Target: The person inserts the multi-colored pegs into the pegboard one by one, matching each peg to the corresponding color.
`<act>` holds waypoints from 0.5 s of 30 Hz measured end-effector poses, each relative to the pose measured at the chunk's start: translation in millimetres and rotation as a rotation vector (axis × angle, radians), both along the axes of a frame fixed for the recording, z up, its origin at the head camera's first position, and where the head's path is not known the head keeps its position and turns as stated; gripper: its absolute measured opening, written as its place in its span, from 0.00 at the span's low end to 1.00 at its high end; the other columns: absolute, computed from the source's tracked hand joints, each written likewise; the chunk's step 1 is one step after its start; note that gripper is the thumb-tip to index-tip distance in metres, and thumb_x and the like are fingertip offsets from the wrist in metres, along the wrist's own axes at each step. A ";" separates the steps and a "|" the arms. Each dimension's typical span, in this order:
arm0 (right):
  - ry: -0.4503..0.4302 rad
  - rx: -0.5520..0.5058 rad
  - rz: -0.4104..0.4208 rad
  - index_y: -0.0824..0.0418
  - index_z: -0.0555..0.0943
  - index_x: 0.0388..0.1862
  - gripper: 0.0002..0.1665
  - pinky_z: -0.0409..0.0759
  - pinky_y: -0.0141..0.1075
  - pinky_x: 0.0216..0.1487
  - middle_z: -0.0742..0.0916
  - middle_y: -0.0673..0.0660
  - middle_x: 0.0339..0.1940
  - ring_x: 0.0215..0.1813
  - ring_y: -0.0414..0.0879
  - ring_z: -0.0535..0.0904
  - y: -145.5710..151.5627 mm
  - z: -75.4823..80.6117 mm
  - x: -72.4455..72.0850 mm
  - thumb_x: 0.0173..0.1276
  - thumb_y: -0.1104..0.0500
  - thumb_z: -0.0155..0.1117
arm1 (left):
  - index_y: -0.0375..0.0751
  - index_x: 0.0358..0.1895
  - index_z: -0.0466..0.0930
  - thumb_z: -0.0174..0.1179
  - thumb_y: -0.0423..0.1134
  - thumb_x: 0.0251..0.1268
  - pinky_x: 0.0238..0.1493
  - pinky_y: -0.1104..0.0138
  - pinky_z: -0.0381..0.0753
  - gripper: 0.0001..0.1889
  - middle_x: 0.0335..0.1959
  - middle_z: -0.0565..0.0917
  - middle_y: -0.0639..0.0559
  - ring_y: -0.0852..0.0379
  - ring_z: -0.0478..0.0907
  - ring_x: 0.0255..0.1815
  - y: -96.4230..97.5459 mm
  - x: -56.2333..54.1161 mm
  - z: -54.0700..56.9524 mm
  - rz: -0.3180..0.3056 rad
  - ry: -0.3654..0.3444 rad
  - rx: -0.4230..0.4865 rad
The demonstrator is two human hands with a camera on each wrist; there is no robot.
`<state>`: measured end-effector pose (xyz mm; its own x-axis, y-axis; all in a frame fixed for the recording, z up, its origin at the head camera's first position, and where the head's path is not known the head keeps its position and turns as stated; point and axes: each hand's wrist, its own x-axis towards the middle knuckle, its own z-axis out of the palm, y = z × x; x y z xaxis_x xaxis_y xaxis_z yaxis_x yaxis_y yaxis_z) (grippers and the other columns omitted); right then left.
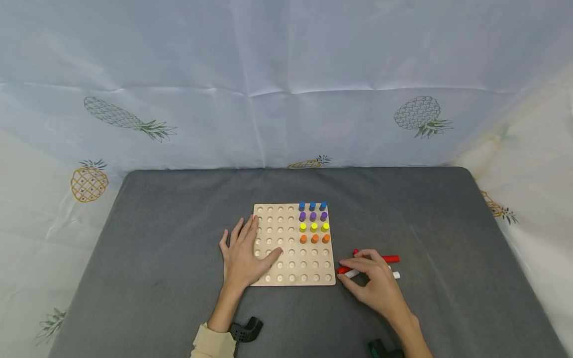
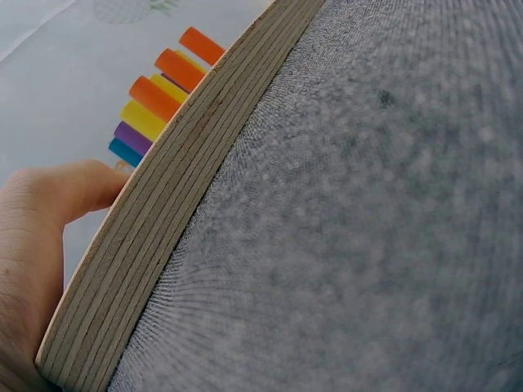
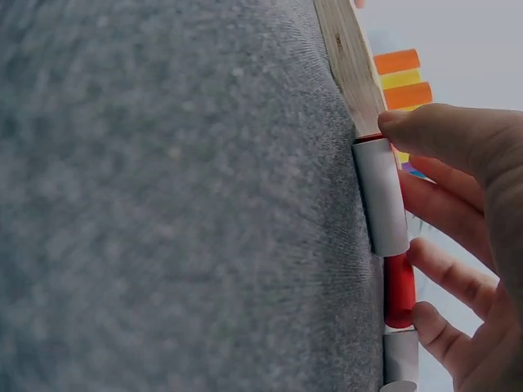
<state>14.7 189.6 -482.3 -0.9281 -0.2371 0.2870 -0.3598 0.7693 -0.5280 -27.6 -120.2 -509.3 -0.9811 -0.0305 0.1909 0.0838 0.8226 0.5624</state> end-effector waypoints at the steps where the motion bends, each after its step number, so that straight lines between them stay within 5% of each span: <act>1: 0.002 0.015 -0.002 0.53 0.93 0.39 0.19 0.81 0.39 0.45 0.93 0.45 0.36 0.47 0.39 0.76 -0.1 -0.5 0.0 0.45 0.60 0.87 | 0.44 0.78 0.66 0.68 0.67 0.48 0.76 0.34 0.44 0.53 0.77 0.71 0.45 0.40 0.61 0.81 -0.1 -0.1 -0.3 -0.001 0.001 -0.001; 15: 0.026 0.115 -0.068 0.54 0.94 0.36 0.13 0.76 0.42 0.42 0.92 0.46 0.30 0.41 0.42 0.77 -11.7 0.0 -6.8 0.49 0.59 0.85 | 0.46 0.80 0.63 0.66 0.68 0.51 0.78 0.36 0.41 0.53 0.79 0.69 0.47 0.42 0.58 0.82 -1.2 0.3 -0.4 -0.004 -0.037 0.006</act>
<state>7.9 177.9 -482.3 -0.9356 -0.2071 0.2858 -0.3176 0.8473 -0.4257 -27.2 -121.4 -509.7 -0.9877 -0.0272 0.1539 0.0663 0.8188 0.5703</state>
